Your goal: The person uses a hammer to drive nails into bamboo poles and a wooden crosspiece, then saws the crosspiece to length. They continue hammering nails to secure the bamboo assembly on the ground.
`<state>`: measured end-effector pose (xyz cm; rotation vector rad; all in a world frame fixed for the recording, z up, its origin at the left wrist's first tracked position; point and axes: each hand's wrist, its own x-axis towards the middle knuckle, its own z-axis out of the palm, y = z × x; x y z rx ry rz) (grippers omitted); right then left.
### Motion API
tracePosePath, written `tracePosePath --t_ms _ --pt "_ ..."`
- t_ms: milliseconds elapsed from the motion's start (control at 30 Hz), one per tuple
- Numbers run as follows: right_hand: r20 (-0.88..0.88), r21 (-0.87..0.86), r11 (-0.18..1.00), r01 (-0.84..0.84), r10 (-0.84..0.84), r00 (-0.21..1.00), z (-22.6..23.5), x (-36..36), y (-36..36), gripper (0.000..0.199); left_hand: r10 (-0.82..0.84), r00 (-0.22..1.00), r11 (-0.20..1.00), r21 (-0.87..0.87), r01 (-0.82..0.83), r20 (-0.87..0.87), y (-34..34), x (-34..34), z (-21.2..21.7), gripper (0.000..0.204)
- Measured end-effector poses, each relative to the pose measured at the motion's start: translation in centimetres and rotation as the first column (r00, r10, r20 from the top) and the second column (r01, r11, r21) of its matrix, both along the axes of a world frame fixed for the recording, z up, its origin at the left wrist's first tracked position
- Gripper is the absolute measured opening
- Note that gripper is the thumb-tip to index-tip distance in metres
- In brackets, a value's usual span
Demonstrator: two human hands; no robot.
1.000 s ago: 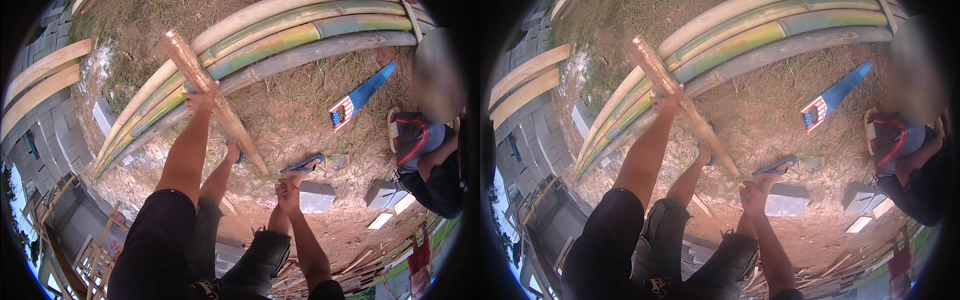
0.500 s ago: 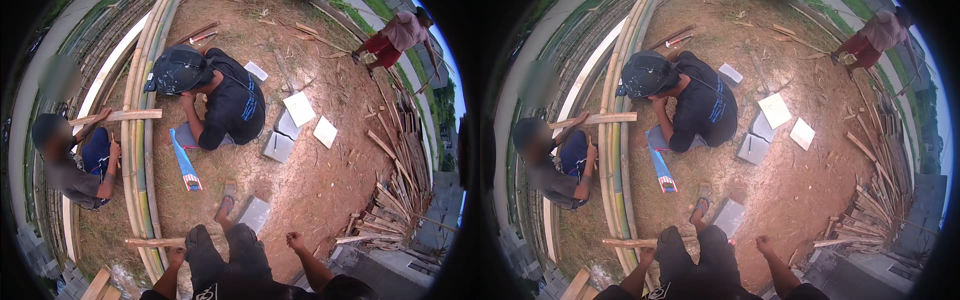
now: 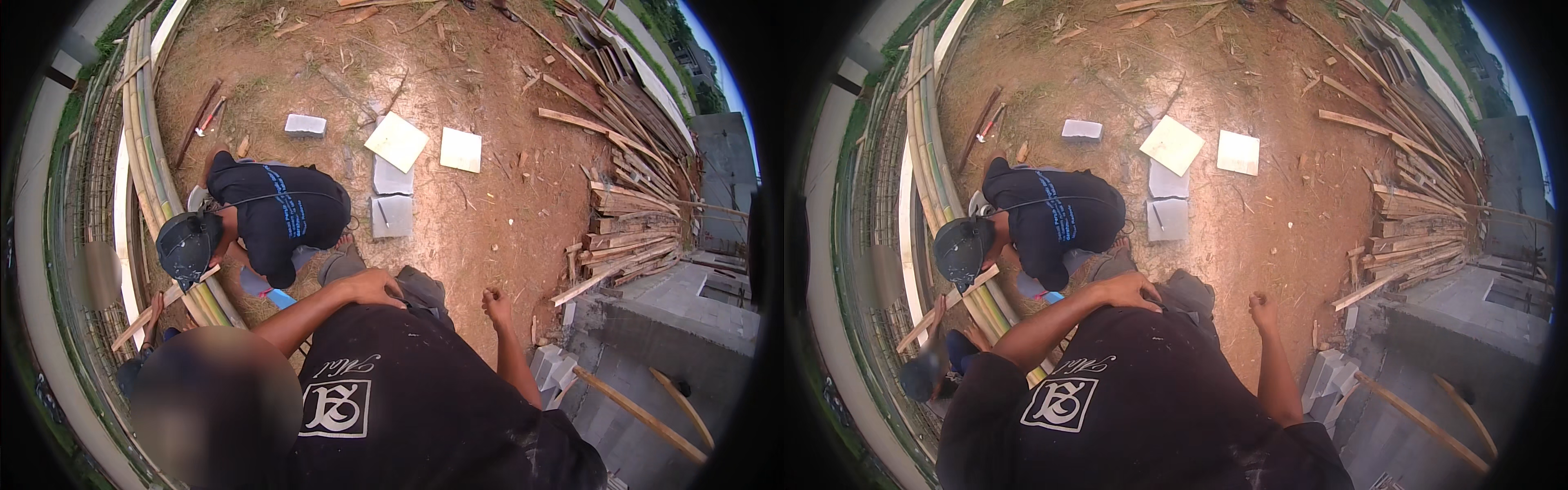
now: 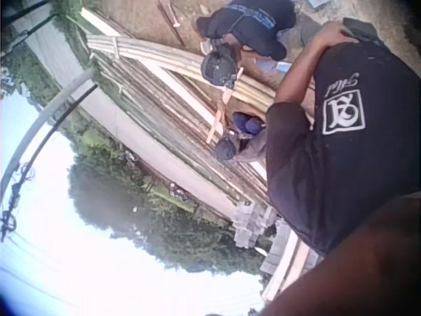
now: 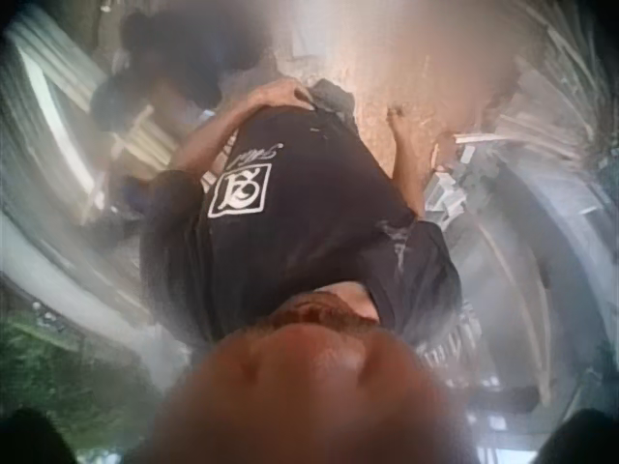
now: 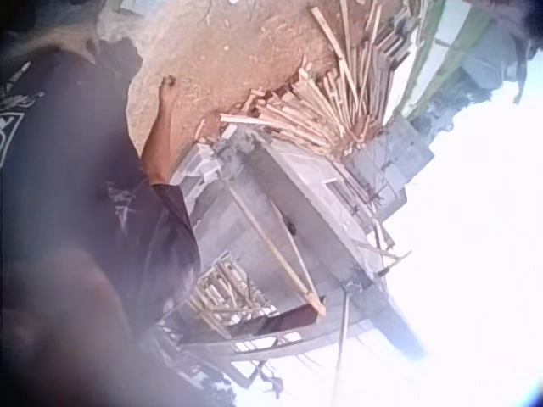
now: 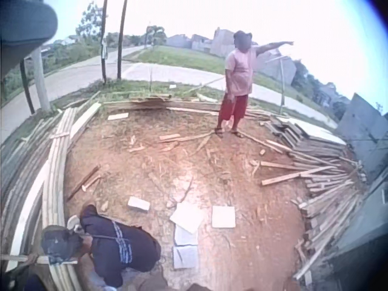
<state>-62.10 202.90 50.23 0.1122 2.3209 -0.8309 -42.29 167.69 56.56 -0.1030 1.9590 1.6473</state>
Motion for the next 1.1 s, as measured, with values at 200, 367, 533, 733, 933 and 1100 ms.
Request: tracePosePath --t_ms 200,367,533,733,933,1100 --pt "0.027 -0.122 0.825 -0.552 0.558 0.829 8.5 -2.6 -17.0 0.019 -0.287 0.955 0.954 -0.074 0.292 0.069 -8.4 -10.1 0.3 0.045" --pt "0.012 -0.093 0.566 -0.819 0.823 0.567 8.0 -13.2 -25.0 0.023 -0.183 0.971 0.975 -0.096 0.199 0.152 -11.6 -18.9 -0.2 0.039" --pt "0.120 -0.182 0.255 -0.950 0.964 0.236 4.9 -27.9 -30.5 0.022 -0.040 0.978 0.999 0.042 0.033 0.204 -14.8 -29.0 -1.8 0.040" --pt "0.178 -0.516 0.088 -0.852 0.984 -0.006 7.6 -38.7 -36.5 0.016 -0.103 0.974 0.991 -0.068 0.119 0.201 -16.6 -37.0 2.4 0.039" --pt "0.295 -0.635 0.137 -0.760 0.953 -0.074 7.3 -45.2 -43.5 0.023 0.117 0.993 0.978 -0.175 -0.114 0.012 -22.1 -42.6 7.4 0.028" --pt "0.291 -0.564 0.083 -0.821 0.951 -0.103 6.3 -49.4 -51.9 0.025 0.283 0.957 0.905 -0.311 -0.290 -0.070 -26.7 -44.3 7.9 0.027"
